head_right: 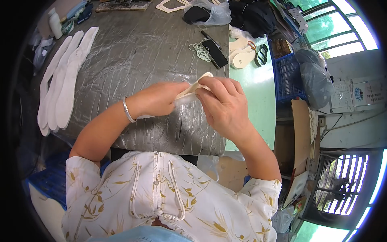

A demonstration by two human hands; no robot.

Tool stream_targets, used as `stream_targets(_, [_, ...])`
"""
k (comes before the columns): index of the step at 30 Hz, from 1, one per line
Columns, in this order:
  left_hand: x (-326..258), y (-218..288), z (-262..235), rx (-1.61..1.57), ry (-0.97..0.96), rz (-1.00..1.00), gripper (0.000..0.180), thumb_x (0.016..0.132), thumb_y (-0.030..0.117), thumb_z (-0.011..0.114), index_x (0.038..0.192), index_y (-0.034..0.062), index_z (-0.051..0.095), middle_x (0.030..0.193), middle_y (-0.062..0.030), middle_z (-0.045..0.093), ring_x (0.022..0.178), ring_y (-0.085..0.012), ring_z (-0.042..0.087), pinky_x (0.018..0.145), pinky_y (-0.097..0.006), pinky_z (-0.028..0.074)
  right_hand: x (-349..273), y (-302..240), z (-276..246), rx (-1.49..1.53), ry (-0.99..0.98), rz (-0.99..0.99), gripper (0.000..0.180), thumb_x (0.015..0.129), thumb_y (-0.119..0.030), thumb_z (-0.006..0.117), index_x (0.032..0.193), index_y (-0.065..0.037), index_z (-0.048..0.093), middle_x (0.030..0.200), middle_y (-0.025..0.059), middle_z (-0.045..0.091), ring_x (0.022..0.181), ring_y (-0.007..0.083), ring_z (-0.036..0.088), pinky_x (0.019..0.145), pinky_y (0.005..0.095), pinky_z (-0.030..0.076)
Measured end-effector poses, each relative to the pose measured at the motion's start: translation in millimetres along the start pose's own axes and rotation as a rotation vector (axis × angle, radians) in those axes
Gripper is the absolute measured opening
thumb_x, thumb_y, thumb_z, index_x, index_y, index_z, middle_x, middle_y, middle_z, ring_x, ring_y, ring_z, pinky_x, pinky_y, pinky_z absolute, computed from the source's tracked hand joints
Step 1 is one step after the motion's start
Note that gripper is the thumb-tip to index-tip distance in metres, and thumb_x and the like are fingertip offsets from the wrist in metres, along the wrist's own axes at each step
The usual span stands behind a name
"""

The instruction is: Attaching a soft fabric lining to shoe insoles by hand.

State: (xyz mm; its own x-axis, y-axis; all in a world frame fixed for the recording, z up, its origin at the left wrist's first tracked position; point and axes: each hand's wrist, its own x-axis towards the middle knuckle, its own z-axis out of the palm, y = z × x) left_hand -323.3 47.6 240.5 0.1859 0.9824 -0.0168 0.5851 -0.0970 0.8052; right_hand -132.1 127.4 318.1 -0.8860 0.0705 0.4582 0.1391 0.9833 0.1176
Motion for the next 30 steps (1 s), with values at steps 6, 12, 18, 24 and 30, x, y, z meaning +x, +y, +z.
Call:
stream_targets(6, [-4.6,-2.3,5.9,0.118,0.002,0.032,0.043,0.08,-0.004,0.051,0.121,0.0071,0.055,0.1,-0.0197,0.065,0.096,-0.0412,0.062,0.082,-0.051,0.048,-1.6,0.5,5.2,0.076,0.011,0.062,0.017,0.071,-0.004,0.077,0.085,-0.005,0.068,0.12,0.0061,0.066,0.106,0.026,0.063,0.088,0.0387,0.048])
stream_targets(12, [-6.6,1.1,3.5,0.147,-0.012,0.038,0.043,0.08,-0.004,0.052,0.121,0.0098,0.056,0.098,-0.0177,0.063,0.095,-0.0394,0.061,0.081,-0.05,0.048,-1.9,4.0,6.0,0.196,-0.001,0.109,0.018,0.067,0.001,0.077,0.081,-0.005,0.066,0.104,0.0044,0.07,0.102,0.026,0.065,0.083,0.0381,0.049])
stream_targets(18, [-9.1,1.4,2.1,0.214,-0.058,0.032,0.046,0.082,0.001,0.057,0.126,0.0131,0.056,0.1,-0.0157,0.063,0.097,-0.0379,0.06,0.083,-0.048,0.048,-3.1,3.1,8.8,0.239,0.007,0.117,0.02,0.064,0.003,0.076,0.075,-0.006,0.062,0.091,0.0033,0.066,0.09,0.024,0.064,0.076,0.0352,0.048])
stream_targets(24, [-10.1,-10.4,4.5,-0.165,0.195,0.309,0.052,0.093,0.028,0.067,0.134,-0.0001,0.055,0.146,-0.018,0.045,0.133,-0.0311,0.046,0.108,-0.037,0.04,-4.3,4.1,7.9,0.239,0.042,0.131,0.021,0.061,0.006,0.074,0.072,-0.005,0.06,0.089,0.005,0.064,0.081,0.0244,0.062,0.069,0.0349,0.05])
stream_targets(30, [-3.0,2.8,20.2,-0.32,0.336,0.298,0.019,0.09,0.012,0.067,0.105,0.0002,0.071,0.096,-0.0126,0.072,0.084,-0.0241,0.067,0.075,-0.032,0.051,-6.9,-2.6,8.4,0.289,0.029,0.179,0.018,0.064,0.005,0.075,0.073,-0.004,0.062,0.088,0.0059,0.064,0.076,0.0237,0.062,0.064,0.0342,0.051])
